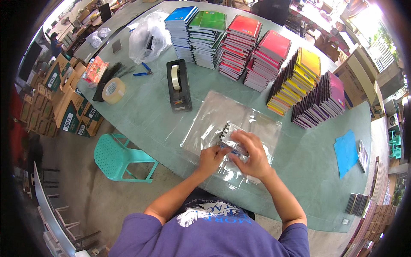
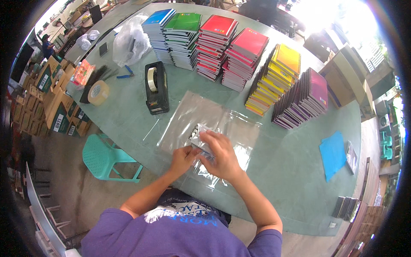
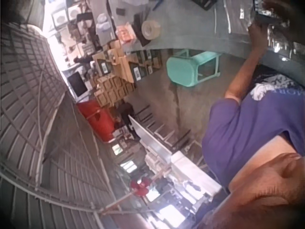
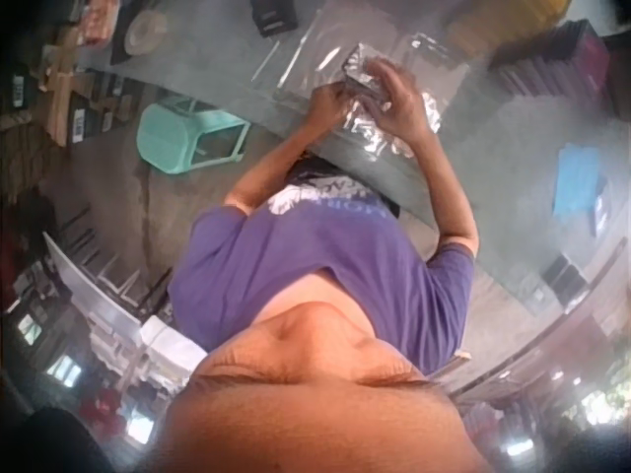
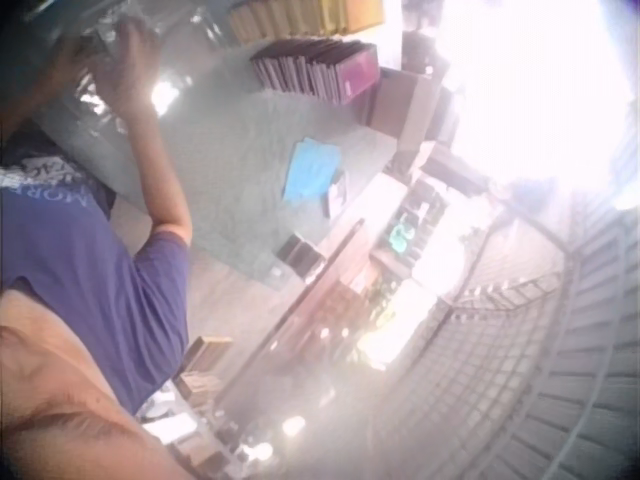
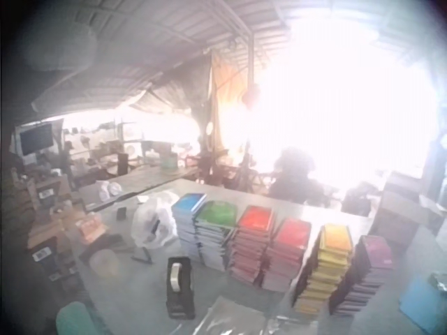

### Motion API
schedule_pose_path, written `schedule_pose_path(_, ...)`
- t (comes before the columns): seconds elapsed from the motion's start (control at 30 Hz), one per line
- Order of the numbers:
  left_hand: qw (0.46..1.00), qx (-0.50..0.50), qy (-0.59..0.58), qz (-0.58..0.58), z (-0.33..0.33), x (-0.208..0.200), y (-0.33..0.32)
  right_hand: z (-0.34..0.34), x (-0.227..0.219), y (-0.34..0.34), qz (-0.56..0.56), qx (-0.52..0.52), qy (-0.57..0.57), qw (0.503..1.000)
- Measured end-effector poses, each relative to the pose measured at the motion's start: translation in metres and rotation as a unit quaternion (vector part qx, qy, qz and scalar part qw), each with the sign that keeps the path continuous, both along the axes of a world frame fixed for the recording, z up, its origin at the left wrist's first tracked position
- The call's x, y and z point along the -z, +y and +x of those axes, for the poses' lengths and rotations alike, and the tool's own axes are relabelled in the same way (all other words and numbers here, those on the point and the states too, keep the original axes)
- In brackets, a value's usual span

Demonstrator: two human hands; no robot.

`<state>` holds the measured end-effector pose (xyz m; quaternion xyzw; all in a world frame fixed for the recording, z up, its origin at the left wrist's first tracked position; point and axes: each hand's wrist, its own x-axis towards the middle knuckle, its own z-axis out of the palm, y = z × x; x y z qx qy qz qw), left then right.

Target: The person repeatedly picks up small spiral-bound notebooks from stacks on a table, places them into clear plastic bags, and seals the bags using a tape dispenser. The person handles notebooks of various colors and stacks the sealed packages on the table.

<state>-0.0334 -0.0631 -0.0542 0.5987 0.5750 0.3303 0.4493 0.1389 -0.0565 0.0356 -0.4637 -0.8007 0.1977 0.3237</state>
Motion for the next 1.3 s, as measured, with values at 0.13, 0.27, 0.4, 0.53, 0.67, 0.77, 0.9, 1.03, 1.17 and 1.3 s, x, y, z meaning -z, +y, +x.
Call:
schedule_pose_path(0.13,0.991,0.128,-0.004,-0.027,-0.005,-0.013,-0.013,0.018,-0.013,0.053,-0.146,0.1,-0.004,0.984)
schedule_pose_path(0.27,0.879,0.361,-0.093,-0.298,0.023,-0.013,-0.033,-0.026,-0.03,0.046,-0.107,0.057,-0.203,0.972)
schedule_pose_path(0.4,0.698,0.254,-0.428,-0.515,0.038,0.016,-0.037,-0.012,-0.057,0.046,-0.236,0.055,-0.022,0.97)
schedule_pose_path(0.53,0.835,0.169,-0.46,-0.25,-0.011,0.017,0.018,0.061,-0.01,0.016,-0.189,0.029,0.176,0.965)
schedule_pose_path(0.67,0.953,0.209,-0.217,0.028,-0.005,-0.027,0.054,0.026,0.044,-0.006,-0.179,0.152,0.232,0.944)
schedule_pose_path(0.77,0.95,0.188,-0.234,0.084,0.013,-0.05,0.064,-0.011,0.041,0.001,-0.114,0.165,0.311,0.929)
schedule_pose_path(0.9,0.962,0.115,-0.248,0.022,0.026,-0.056,0.074,-0.028,0.033,0.008,-0.103,0.252,0.394,0.878)
schedule_pose_path(1.03,0.95,0.152,-0.226,0.152,-0.011,-0.106,0.079,-0.005,-0.004,-0.001,0.067,0.197,0.487,0.848)
schedule_pose_path(1.17,0.84,0.369,0.002,0.399,-0.042,-0.141,0.08,0.028,0.036,-0.04,-0.004,0.202,0.397,0.895)
schedule_pose_path(1.3,0.749,0.412,0.236,0.462,-0.021,-0.147,0.08,-0.018,0.094,-0.046,-0.069,0.251,0.363,0.895)
